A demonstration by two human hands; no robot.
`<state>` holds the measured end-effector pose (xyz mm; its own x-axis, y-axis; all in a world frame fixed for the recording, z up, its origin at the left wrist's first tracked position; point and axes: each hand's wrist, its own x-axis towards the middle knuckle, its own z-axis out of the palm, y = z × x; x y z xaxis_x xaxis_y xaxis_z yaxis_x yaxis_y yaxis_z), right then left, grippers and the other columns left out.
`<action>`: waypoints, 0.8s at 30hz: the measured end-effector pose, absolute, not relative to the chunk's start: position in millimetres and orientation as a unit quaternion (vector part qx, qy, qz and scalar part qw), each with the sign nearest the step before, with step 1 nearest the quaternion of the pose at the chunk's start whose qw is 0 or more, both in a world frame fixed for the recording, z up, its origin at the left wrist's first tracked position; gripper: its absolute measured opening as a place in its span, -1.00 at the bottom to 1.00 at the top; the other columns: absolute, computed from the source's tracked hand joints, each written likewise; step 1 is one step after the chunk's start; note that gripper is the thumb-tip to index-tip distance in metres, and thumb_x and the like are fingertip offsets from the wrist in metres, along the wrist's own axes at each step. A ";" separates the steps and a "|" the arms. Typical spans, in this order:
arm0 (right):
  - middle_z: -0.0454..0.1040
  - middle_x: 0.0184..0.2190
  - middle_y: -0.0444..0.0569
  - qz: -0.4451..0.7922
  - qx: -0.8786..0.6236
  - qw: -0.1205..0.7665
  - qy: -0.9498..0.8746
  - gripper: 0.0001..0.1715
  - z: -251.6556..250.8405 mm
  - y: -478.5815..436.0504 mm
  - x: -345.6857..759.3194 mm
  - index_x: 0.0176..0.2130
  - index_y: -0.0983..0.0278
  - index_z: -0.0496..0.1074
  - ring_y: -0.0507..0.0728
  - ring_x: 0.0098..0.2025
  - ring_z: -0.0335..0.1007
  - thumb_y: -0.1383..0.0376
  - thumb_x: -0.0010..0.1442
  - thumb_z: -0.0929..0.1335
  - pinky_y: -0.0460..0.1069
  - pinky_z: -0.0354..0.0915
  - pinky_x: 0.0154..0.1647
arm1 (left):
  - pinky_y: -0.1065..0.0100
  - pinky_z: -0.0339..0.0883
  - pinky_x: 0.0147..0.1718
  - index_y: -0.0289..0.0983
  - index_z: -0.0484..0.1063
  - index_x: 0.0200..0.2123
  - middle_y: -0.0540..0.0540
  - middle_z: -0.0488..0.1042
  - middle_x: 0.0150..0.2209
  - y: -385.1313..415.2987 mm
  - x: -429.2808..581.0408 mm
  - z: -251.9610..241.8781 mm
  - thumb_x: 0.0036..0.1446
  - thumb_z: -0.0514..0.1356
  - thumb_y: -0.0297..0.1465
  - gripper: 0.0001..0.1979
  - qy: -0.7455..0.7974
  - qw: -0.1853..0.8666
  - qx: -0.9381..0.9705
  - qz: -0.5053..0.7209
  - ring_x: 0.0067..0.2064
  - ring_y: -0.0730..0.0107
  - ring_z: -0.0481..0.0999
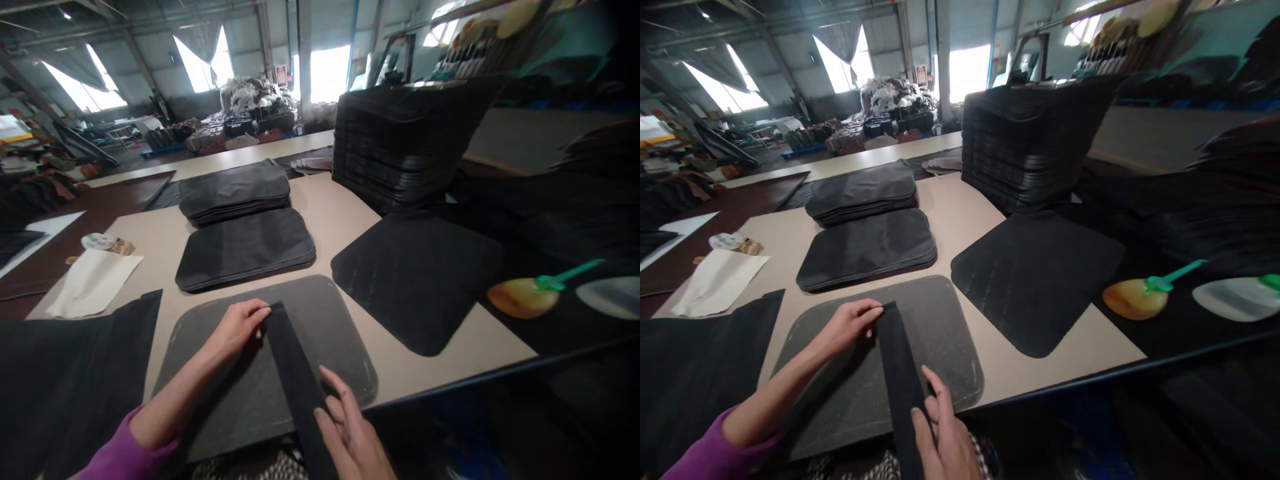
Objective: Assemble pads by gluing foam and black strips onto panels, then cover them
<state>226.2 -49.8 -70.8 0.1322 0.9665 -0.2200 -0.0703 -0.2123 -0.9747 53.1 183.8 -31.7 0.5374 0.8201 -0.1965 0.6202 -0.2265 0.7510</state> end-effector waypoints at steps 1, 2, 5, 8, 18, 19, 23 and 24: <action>0.53 -0.19 0.09 0.505 -0.596 0.483 -0.395 -0.22 -73.0 -50.9 228.3 0.35 0.21 0.16 0.23 -0.13 0.52 -0.17 0.37 0.26 0.05 0.43 -0.07 | 0.40 0.30 -0.38 -0.21 0.53 -0.21 0.02 0.49 -0.48 191.0 59.0 -36.9 0.36 0.06 -0.13 -0.66 0.458 0.343 0.811 0.122 -0.42 0.39 0.49; 0.51 -0.26 0.05 0.489 -0.610 0.477 -0.401 -0.24 -75.5 -51.1 229.5 0.33 0.21 0.18 0.22 -0.20 0.52 -0.17 0.38 0.24 0.02 0.44 -0.14 | 0.38 0.33 -0.28 -0.20 0.54 -0.21 -0.01 0.53 -0.39 197.2 65.2 -41.6 0.37 0.07 -0.17 -0.68 0.450 0.280 0.839 0.123 -0.32 0.36 0.53; 0.38 -0.46 -0.11 0.467 -0.613 0.471 -0.429 -0.32 -83.7 -46.8 229.6 0.26 0.23 0.21 0.13 -0.45 0.41 -0.15 0.41 0.18 -0.05 0.38 -0.38 | 0.33 0.31 -0.11 -0.18 0.55 -0.18 -0.07 0.53 -0.18 211.1 82.7 -53.2 0.37 0.10 -0.23 -0.74 0.449 0.180 0.866 0.124 -0.10 0.26 0.53; 0.19 -0.54 -0.24 0.456 -0.603 0.478 -0.447 -0.44 -88.9 -39.8 229.5 0.22 0.25 0.18 0.06 -0.54 0.23 -0.07 0.47 0.15 -0.11 0.25 -0.51 | 0.32 0.30 -0.18 -0.16 0.55 -0.14 -0.09 0.47 -0.17 220.8 95.0 -61.0 0.38 0.08 -0.24 -0.74 0.466 0.138 0.866 0.120 -0.14 0.25 0.52; 0.13 -0.54 -0.27 0.413 -0.607 0.459 -0.499 -0.61 -90.1 -28.7 234.4 0.16 0.22 0.16 0.06 -0.52 0.25 0.05 0.51 0.13 -0.12 0.21 -0.51 | 0.37 0.28 -0.28 -0.12 0.54 -0.12 -0.05 0.46 -0.19 238.1 113.8 -69.2 0.38 0.11 -0.23 -0.78 0.459 0.052 0.880 0.110 -0.17 0.31 0.52; 0.12 -0.54 -0.27 0.408 -0.611 0.457 -0.502 -0.61 -91.2 -28.4 234.0 0.16 0.22 0.16 0.06 -0.52 0.25 0.05 0.51 0.13 -0.12 0.20 -0.51 | 0.37 0.28 -0.29 -0.12 0.53 -0.13 -0.04 0.46 -0.19 237.9 114.4 -70.3 0.38 0.11 -0.23 -0.79 0.456 0.044 0.882 0.110 -0.17 0.31 0.52; 0.11 -0.55 -0.28 0.393 -0.628 0.451 -0.498 -0.61 -94.1 -26.9 232.4 0.14 0.21 0.18 0.07 -0.53 0.26 0.04 0.50 0.14 -0.11 0.18 -0.53 | 0.35 0.28 -0.33 -0.14 0.49 -0.07 -0.07 0.46 -0.13 234.6 116.3 -71.8 0.38 0.12 -0.25 -0.80 0.445 0.010 0.888 0.115 -0.16 0.30 0.50; 0.11 -0.55 -0.28 0.392 -0.632 0.449 -0.496 -0.62 -94.0 -26.7 232.1 0.14 0.21 0.18 0.07 -0.53 0.25 0.04 0.49 0.14 -0.11 0.18 -0.52 | 0.34 0.28 -0.32 -0.16 0.47 -0.03 -0.09 0.46 -0.10 233.4 117.1 -70.9 0.38 0.11 -0.26 -0.79 0.440 0.001 0.890 0.116 -0.13 0.28 0.49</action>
